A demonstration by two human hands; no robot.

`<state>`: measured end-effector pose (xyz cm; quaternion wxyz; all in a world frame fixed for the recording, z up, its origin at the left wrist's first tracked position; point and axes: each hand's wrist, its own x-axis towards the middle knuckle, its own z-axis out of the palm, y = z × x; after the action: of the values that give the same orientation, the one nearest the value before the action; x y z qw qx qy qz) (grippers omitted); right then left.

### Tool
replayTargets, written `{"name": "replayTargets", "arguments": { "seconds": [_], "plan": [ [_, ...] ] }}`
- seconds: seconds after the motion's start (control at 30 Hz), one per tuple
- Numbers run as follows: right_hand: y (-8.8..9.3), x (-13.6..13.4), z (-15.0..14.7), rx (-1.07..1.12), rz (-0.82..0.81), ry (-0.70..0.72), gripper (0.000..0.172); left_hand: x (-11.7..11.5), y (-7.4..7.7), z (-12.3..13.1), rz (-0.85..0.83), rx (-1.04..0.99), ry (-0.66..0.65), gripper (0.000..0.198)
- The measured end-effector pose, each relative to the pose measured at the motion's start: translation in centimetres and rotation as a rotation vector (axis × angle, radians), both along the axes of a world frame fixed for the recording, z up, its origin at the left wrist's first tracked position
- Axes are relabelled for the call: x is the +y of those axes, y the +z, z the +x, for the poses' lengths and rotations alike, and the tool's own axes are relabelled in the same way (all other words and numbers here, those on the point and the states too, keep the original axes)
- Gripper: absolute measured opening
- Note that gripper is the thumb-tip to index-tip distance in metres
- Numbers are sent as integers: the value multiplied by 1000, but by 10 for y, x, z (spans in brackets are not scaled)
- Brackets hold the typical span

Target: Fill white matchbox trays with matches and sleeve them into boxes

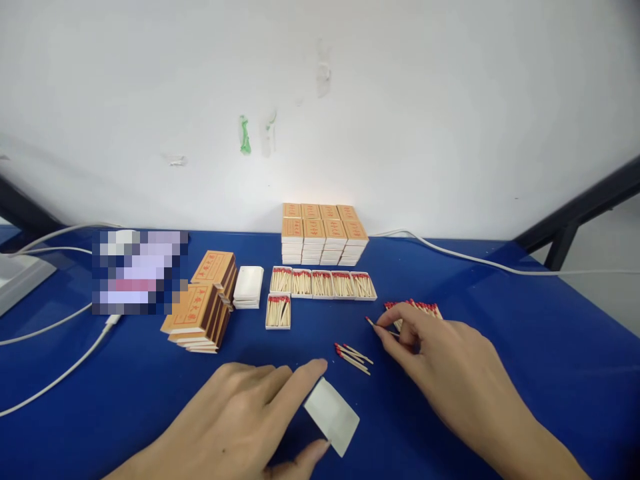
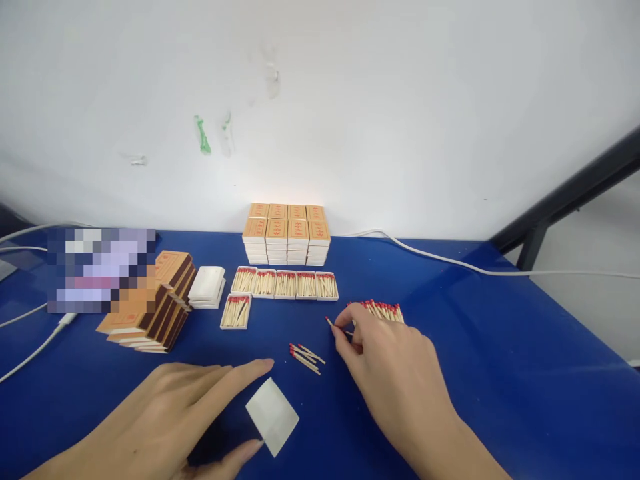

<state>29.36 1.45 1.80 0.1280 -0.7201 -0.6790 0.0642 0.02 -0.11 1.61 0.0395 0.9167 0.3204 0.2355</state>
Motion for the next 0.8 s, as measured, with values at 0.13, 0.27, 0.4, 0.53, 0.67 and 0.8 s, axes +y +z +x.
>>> {"name": "replayTargets", "arguments": {
  "seconds": [0.13, 0.27, 0.4, 0.53, 0.67, 0.8],
  "plan": [
    [1, -1, -7, 160, -67, 126, 11, 0, 1, -2, -51, 56, 19, 50],
    [6, -4, -13, 238, -127, 171, 10, 0, -1, -6, -102, 86, -21, 61],
    [13, -8, -15, 311, -211, 198, 16, 1, -2, -6, -104, 106, -73, 54],
    [16, -9, -5, 290, -158, 130, 18, 6, 0, -2, -97, 113, -100, 49],
    [12, -8, 7, 104, -43, 36, 15, 8, 3, 0, -126, 121, -126, 45],
    [13, -8, 9, -54, -73, -36, 12, 8, 7, 0, -110, 112, -129, 42]
  ]
}}
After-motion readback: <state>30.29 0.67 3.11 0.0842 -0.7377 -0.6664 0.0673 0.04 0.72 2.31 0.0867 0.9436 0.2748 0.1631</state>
